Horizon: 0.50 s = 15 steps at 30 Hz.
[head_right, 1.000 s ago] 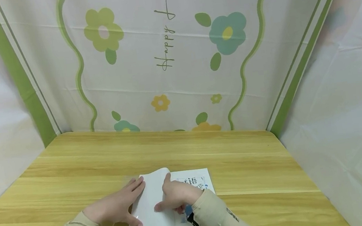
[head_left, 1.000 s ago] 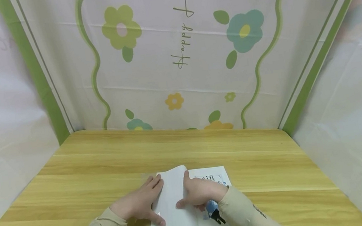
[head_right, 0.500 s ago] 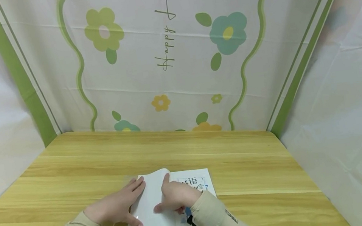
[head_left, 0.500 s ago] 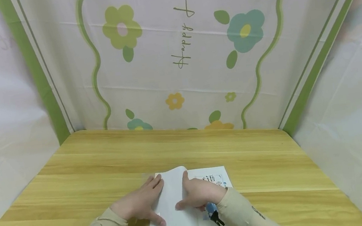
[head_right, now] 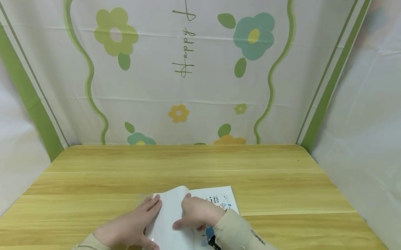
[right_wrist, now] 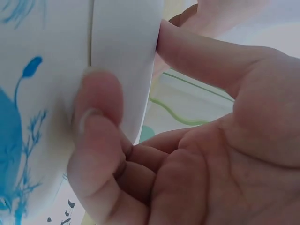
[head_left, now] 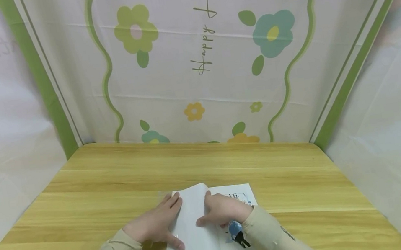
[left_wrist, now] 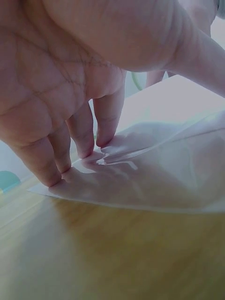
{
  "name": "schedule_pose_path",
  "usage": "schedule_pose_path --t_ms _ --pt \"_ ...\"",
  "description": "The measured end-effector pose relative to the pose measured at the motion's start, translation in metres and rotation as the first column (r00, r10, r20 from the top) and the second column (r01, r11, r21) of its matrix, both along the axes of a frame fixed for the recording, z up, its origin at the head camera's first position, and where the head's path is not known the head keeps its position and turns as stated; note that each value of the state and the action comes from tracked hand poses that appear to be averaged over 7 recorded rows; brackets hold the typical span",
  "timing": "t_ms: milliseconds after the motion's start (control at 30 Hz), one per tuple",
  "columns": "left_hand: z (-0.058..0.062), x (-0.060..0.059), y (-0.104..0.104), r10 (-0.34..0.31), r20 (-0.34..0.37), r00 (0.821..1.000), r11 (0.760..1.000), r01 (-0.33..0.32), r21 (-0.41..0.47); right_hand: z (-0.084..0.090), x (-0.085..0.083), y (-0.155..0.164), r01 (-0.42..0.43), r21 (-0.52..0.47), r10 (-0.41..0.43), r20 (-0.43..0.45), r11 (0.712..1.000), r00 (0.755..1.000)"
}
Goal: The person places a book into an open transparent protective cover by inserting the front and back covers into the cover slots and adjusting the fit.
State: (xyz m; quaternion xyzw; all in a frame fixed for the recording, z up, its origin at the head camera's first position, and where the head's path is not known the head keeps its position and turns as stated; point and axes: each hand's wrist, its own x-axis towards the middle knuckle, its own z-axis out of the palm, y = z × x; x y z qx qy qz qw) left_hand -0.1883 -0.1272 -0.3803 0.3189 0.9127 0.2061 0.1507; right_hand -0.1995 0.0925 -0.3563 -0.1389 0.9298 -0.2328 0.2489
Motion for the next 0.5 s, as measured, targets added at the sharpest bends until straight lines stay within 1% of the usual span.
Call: schedule_pose_path --t_ms 300,400,500 --pt "0.0005 -0.0005 0.0004 -0.002 0.007 1.0 1.0 0.002 -0.008 -0.0042 0.0019 -0.0034 0.012 0.029 -0.011 -0.05 1.0 0.999" --pt "0.001 -0.0006 0.0007 -0.004 0.005 1.0 1.0 0.004 -0.006 -0.0032 0.0016 -0.0023 0.002 0.024 -0.001 -0.041 1.0 0.999" --pt "0.0012 -0.0005 0.0014 -0.003 -0.001 1.0 1.0 0.003 -0.007 -0.0009 0.0017 -0.0003 -0.018 0.018 0.018 -0.007 1.0 1.0"
